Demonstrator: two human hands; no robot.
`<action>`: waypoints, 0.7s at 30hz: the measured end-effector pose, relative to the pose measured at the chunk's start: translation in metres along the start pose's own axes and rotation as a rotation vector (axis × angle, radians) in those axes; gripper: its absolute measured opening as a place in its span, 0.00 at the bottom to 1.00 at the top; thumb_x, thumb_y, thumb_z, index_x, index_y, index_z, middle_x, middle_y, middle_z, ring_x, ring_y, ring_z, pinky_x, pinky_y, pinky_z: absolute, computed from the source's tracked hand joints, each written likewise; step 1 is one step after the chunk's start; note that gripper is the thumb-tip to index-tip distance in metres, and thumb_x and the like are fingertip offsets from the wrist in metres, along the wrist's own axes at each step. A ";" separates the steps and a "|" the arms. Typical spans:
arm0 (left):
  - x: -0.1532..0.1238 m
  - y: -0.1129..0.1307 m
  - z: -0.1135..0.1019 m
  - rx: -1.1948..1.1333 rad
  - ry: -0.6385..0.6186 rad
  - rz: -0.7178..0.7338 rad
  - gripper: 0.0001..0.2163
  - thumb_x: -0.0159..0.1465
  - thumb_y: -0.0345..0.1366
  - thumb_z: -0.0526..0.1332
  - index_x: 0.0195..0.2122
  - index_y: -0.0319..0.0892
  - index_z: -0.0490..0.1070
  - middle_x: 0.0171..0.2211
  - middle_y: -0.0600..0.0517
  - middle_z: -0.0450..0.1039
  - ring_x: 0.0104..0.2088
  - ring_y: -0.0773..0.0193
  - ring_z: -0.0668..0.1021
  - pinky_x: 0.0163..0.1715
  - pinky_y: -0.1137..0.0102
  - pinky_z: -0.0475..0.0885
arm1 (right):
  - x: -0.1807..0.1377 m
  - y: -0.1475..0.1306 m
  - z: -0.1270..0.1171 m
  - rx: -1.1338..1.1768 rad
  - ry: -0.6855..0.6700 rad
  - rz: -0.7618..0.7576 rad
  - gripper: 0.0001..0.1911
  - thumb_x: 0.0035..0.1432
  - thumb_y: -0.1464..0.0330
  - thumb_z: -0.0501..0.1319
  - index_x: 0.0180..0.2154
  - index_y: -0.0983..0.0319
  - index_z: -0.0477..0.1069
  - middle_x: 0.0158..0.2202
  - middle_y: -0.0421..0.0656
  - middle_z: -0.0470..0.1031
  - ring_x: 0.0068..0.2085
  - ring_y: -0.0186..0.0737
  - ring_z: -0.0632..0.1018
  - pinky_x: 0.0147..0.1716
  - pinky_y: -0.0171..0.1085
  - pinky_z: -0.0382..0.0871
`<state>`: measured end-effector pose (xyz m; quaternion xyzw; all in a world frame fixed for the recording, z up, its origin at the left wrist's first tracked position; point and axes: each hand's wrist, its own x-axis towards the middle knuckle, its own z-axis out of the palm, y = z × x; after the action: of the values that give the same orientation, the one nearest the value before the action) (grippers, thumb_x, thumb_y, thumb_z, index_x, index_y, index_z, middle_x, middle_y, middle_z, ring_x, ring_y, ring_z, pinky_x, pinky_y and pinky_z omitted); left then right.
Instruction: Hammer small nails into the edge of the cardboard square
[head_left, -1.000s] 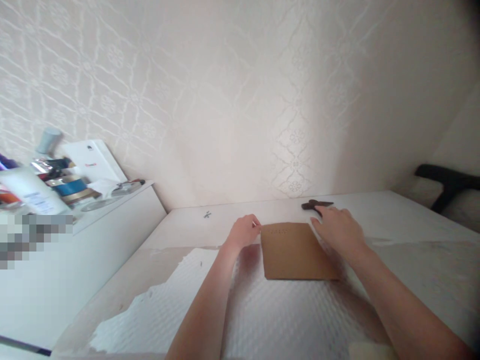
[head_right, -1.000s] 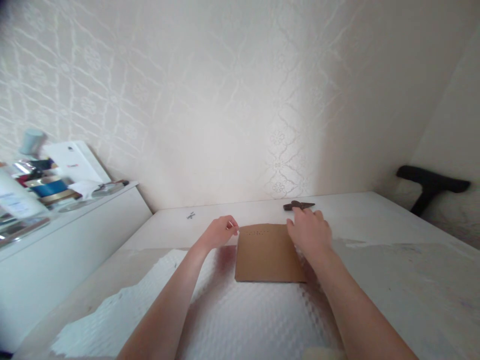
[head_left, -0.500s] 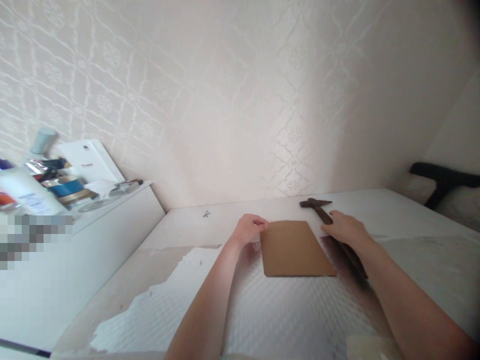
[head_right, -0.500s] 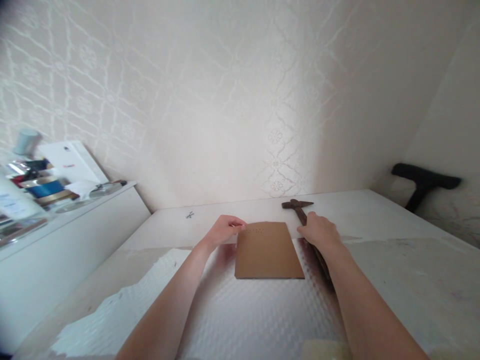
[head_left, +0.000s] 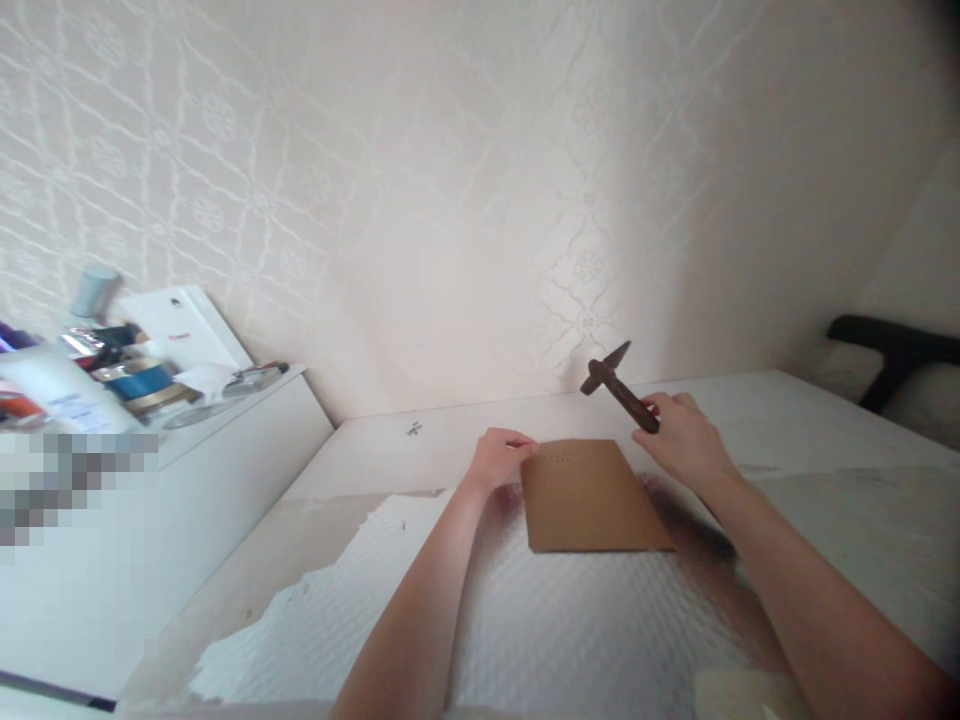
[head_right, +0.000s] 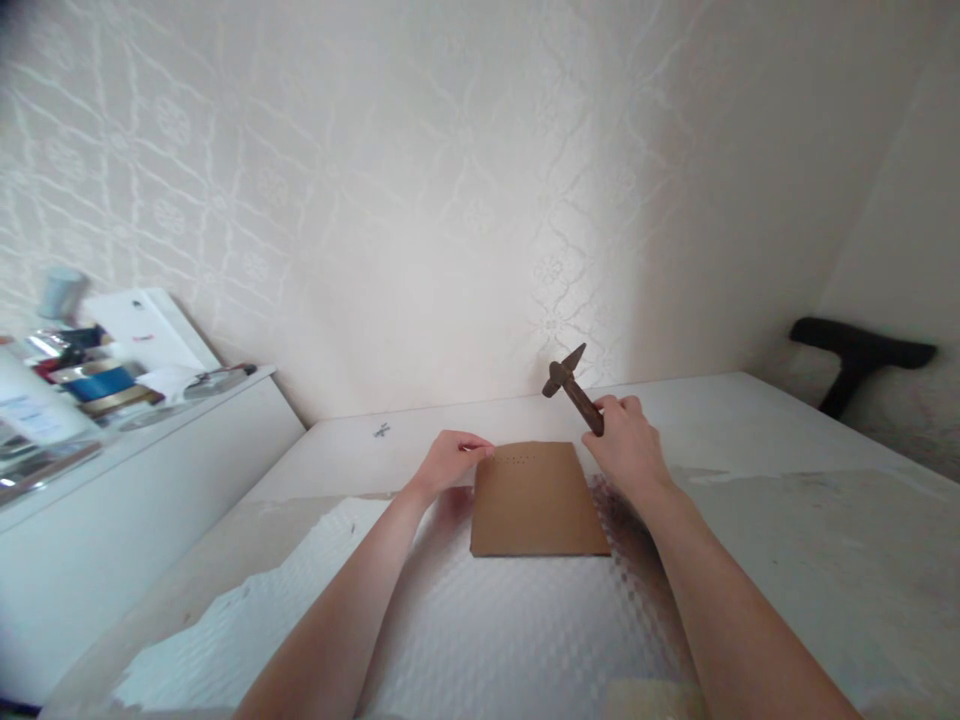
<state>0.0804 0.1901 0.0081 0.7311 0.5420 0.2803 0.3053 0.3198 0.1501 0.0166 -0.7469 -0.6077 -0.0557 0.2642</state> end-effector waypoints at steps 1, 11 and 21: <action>0.000 0.000 0.000 0.003 0.005 -0.003 0.08 0.57 0.32 0.61 0.34 0.38 0.79 0.35 0.49 0.80 0.39 0.63 0.78 0.45 0.70 0.70 | 0.000 -0.002 -0.001 0.016 0.016 -0.024 0.17 0.51 0.71 0.58 0.45 0.66 0.70 0.41 0.50 0.70 0.37 0.45 0.75 0.35 0.39 0.66; -0.003 0.005 -0.001 0.063 0.018 0.014 0.07 0.56 0.31 0.61 0.33 0.38 0.78 0.32 0.48 0.79 0.35 0.63 0.78 0.40 0.72 0.70 | -0.003 -0.011 -0.003 0.168 0.087 -0.185 0.17 0.50 0.75 0.55 0.44 0.63 0.70 0.37 0.46 0.76 0.37 0.47 0.76 0.34 0.38 0.65; -0.004 0.006 -0.002 0.104 -0.034 0.004 0.09 0.57 0.33 0.60 0.33 0.37 0.79 0.32 0.48 0.79 0.35 0.63 0.77 0.37 0.72 0.69 | -0.005 -0.012 0.001 0.169 0.064 -0.258 0.17 0.49 0.75 0.54 0.43 0.62 0.70 0.38 0.46 0.77 0.37 0.47 0.77 0.33 0.38 0.65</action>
<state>0.0812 0.1848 0.0136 0.7517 0.5490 0.2402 0.2755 0.3076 0.1476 0.0180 -0.6356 -0.6923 -0.0617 0.3361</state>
